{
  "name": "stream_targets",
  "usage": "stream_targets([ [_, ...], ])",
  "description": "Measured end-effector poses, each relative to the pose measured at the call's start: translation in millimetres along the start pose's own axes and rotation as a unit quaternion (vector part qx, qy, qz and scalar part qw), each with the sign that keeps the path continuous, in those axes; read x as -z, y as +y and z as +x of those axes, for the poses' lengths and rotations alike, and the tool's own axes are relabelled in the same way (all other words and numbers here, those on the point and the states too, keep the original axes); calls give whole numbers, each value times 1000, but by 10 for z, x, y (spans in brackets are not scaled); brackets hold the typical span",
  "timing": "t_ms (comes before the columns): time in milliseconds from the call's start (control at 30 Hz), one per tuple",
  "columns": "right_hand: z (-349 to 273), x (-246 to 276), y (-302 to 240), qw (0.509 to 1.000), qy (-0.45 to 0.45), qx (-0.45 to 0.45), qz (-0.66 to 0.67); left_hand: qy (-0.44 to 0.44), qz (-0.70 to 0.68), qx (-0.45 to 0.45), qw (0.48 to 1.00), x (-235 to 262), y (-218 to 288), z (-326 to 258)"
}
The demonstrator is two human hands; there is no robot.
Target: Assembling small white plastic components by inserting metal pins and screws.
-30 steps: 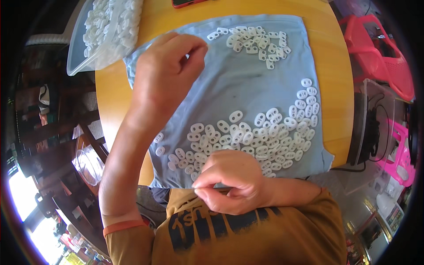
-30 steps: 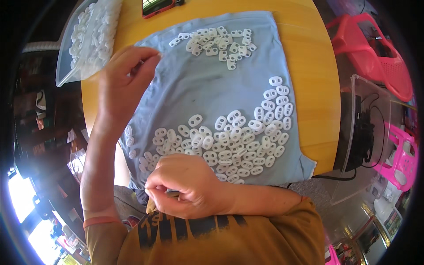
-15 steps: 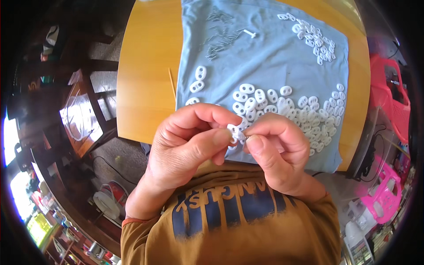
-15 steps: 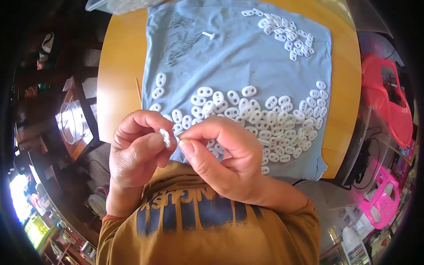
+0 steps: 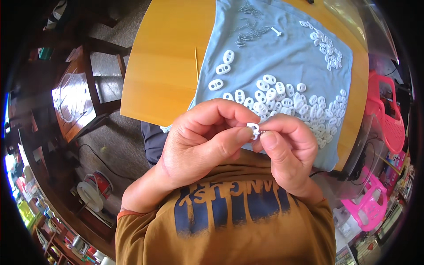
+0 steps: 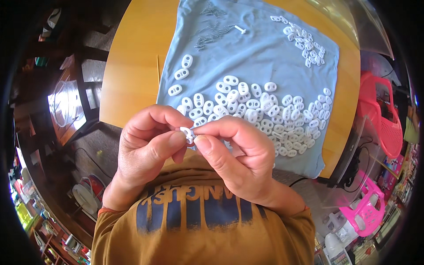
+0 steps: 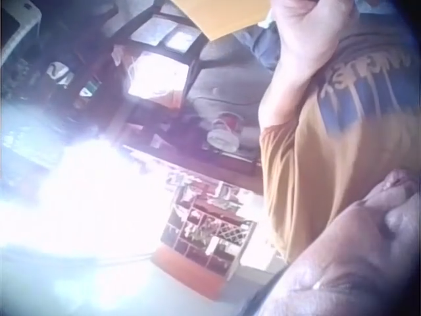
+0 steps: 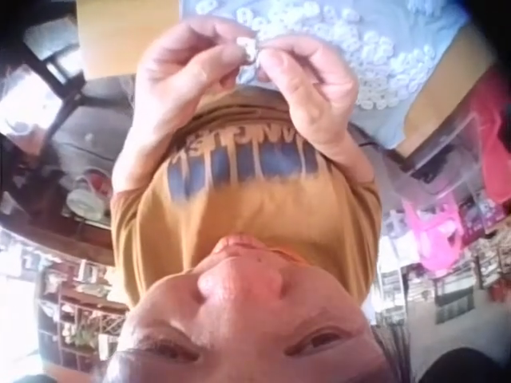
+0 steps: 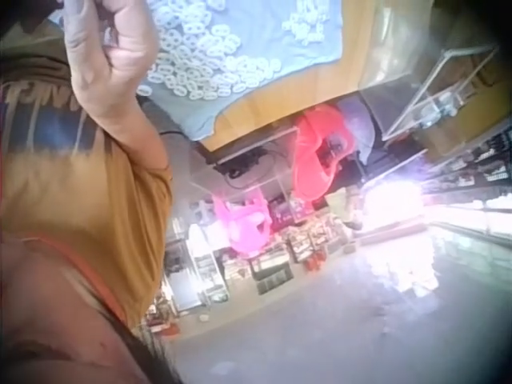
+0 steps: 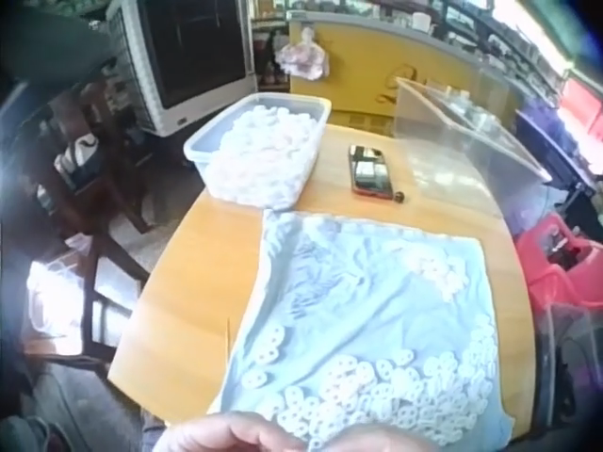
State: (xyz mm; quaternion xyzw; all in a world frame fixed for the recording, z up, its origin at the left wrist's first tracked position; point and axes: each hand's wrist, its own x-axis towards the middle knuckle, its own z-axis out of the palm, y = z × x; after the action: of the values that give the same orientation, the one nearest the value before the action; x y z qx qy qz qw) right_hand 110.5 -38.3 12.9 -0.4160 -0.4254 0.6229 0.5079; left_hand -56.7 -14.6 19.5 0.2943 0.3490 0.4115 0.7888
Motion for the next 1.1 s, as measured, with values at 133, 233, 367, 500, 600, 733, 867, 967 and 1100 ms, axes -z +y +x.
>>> stream_targets([
  [133,-2,-22,25,1000,1,5,-7,11,10,1,1000,-10,21,-11],
  [233,-2,-5,50,1000,-6,23,-11,22,3,-4,1000,28,-9,-20],
  [367,5,-7,76,999,-5,37,-27,13,18,-17,1000,21,-5,-12],
  [500,25,-8,77,995,-1,64,-79,6,17,-32,999,24,-20,4],
  [600,44,10,80,986,-5,98,-136,8,36,-43,998,29,-34,14],
  [733,75,47,105,975,-10,131,-180,-13,161,-107,981,78,-56,25],
  [867,95,59,84,963,-17,147,-227,-15,300,-183,936,91,-41,51],
  [967,101,74,64,964,-25,123,-234,-26,420,-335,843,95,-60,119],
  [1100,102,65,79,973,-21,72,-219,-27,413,-305,858,130,-112,98],
])
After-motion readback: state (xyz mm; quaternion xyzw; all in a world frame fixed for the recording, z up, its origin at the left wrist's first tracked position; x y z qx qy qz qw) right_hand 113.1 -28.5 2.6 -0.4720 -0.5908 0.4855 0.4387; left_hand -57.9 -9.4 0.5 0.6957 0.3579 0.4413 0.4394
